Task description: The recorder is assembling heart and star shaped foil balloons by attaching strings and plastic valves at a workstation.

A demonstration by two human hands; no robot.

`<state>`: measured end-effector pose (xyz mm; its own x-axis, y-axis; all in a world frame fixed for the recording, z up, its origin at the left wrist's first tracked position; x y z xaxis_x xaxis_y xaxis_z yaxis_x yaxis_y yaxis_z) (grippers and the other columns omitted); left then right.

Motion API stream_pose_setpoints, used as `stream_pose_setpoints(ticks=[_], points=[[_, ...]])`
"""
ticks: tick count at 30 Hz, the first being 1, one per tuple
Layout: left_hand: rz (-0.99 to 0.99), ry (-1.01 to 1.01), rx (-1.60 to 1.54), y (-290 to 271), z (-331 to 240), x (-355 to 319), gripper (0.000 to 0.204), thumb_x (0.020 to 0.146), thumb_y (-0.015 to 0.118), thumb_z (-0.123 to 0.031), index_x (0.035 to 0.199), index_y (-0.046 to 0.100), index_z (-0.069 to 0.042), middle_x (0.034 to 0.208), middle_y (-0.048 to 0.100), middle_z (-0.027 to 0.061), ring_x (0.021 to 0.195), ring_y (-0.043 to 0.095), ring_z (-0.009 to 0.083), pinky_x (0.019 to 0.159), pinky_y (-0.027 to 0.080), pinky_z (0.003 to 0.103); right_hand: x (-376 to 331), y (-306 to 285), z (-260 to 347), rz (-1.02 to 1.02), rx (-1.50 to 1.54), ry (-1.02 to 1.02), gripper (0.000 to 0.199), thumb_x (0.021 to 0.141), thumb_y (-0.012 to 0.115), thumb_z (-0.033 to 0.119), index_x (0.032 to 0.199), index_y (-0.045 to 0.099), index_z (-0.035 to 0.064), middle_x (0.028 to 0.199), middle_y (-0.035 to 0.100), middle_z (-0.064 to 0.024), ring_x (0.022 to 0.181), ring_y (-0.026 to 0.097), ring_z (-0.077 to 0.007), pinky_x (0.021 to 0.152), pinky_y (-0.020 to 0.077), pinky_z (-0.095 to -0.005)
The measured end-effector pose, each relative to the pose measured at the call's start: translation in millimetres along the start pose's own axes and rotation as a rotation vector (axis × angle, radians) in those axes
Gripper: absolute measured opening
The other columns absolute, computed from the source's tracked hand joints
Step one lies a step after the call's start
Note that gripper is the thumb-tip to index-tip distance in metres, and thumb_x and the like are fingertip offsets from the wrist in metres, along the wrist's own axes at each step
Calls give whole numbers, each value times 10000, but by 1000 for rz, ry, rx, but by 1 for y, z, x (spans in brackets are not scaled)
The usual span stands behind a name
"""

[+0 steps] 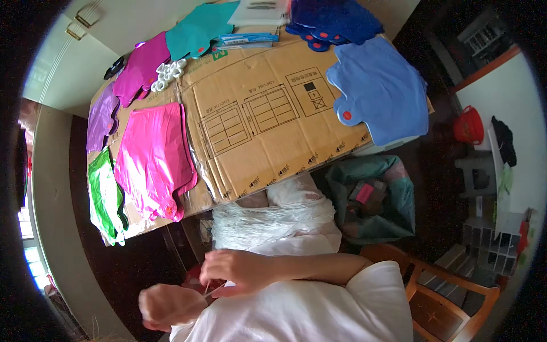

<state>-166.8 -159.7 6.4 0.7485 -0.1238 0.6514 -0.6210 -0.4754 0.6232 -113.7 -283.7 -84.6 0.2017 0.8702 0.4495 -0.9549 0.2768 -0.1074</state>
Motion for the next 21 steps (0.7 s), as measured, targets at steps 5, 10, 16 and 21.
stream_pose_setpoints(ticks=[5,10,16,21], points=[[-304,597,101,-4,-128,-32,258,872,420,-77,620,447,-121,548,419,-21,469,380,75,502,302,241,-20,-16,1,-109,-4,225,81,807,626,116,807,586,45,731,597,-58,680,586,-242,659,472,-348],[-447,635,421,7,-180,-40,332,820,457,-10,555,312,-148,529,274,-61,438,219,38,445,136,238,-58,-56,17,-231,-143,234,68,771,660,77,799,604,50,702,587,-64,626,573,-229,570,454,-319],[-605,597,446,-29,-177,-64,304,828,500,-69,580,336,-130,531,258,-58,456,245,68,445,176,240,-87,-106,60,-286,-188,189,33,728,679,35,712,658,55,653,606,-39,560,581,-154,490,438,-260],[-504,117,1189,-46,-97,-69,290,816,571,-234,586,499,-73,643,491,27,590,442,179,543,391,357,-116,-132,53,-220,-311,580,44,720,626,26,716,669,35,622,618,-39,571,606,-188,505,453,-282]])
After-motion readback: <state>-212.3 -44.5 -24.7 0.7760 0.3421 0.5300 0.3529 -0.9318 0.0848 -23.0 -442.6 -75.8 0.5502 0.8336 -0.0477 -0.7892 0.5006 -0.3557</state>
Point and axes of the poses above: each hand's wrist, its own x-axis towards the middle knuckle, its own y-axis out of the palm, z = x × y, the point moved 1 cm from there along x, towards the middle knuckle
